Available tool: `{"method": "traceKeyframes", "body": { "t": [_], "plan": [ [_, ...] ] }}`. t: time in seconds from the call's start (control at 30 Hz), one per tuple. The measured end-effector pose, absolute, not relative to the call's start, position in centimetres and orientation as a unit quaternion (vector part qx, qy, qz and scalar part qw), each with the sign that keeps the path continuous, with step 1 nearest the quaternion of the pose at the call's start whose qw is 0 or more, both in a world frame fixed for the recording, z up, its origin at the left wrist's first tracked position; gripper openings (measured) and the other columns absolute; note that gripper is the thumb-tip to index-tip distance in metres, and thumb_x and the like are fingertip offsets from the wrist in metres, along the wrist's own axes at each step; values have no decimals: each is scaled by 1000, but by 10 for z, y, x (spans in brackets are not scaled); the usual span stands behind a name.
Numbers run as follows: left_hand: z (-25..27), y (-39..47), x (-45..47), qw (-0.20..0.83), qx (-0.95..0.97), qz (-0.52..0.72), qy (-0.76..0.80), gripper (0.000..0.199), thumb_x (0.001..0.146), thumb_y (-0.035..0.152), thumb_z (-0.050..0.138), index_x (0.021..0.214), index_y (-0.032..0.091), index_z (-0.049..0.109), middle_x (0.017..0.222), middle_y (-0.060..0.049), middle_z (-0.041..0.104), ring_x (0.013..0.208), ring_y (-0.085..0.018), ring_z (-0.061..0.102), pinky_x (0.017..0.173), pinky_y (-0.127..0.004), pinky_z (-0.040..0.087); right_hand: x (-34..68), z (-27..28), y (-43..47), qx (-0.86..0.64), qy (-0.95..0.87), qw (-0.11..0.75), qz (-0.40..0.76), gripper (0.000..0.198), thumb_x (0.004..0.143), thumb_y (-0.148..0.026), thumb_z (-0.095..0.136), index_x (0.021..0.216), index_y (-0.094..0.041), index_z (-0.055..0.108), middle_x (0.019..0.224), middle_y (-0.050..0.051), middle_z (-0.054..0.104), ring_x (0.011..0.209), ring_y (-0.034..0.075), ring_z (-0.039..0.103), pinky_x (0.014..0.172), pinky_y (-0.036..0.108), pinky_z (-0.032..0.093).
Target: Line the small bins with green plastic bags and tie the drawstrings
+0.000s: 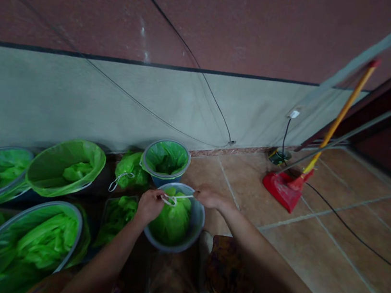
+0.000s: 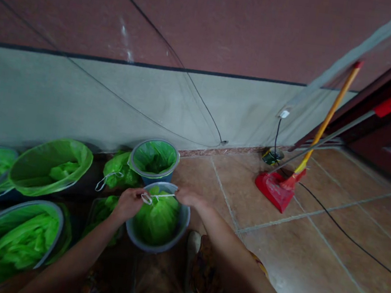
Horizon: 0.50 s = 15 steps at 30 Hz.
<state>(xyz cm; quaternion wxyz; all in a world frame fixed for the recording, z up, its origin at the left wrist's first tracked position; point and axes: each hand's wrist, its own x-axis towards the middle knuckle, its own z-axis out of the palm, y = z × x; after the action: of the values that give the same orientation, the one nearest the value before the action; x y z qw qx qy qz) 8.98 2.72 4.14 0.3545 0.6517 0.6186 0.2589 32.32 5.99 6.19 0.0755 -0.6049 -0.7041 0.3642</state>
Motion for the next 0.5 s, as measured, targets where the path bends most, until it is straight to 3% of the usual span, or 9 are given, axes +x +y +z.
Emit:
{"method": "traceKeyframes", "body": {
  "t": [0.2,0.3,0.5],
  "plan": [
    [45,32,87,339,649,226,643,22,77,22,56,56,20,64,54,1,59,58,-15,56,61,-26,37,324,70,57,-619,-701,79,345,28,78,-29,67,53,-17,63,48,2,50,50,11,45,46,24,29],
    [46,32,91,405,597,277,635,26,76,28,55,51,20,55,44,4,47,48,-12,47,54,-25,33,320,80,55,-610,-691,80,379,29,83,-29,62,56,-17,64,50,0,52,51,10,46,47,23,31],
    [46,24,107,615,427,401,529,38,74,47,62,53,18,49,66,-3,66,42,-7,43,45,-23,31,314,97,51,-542,-692,86,468,36,89,-38,58,63,-15,66,56,-1,58,53,9,47,50,22,35]
  ]
}}
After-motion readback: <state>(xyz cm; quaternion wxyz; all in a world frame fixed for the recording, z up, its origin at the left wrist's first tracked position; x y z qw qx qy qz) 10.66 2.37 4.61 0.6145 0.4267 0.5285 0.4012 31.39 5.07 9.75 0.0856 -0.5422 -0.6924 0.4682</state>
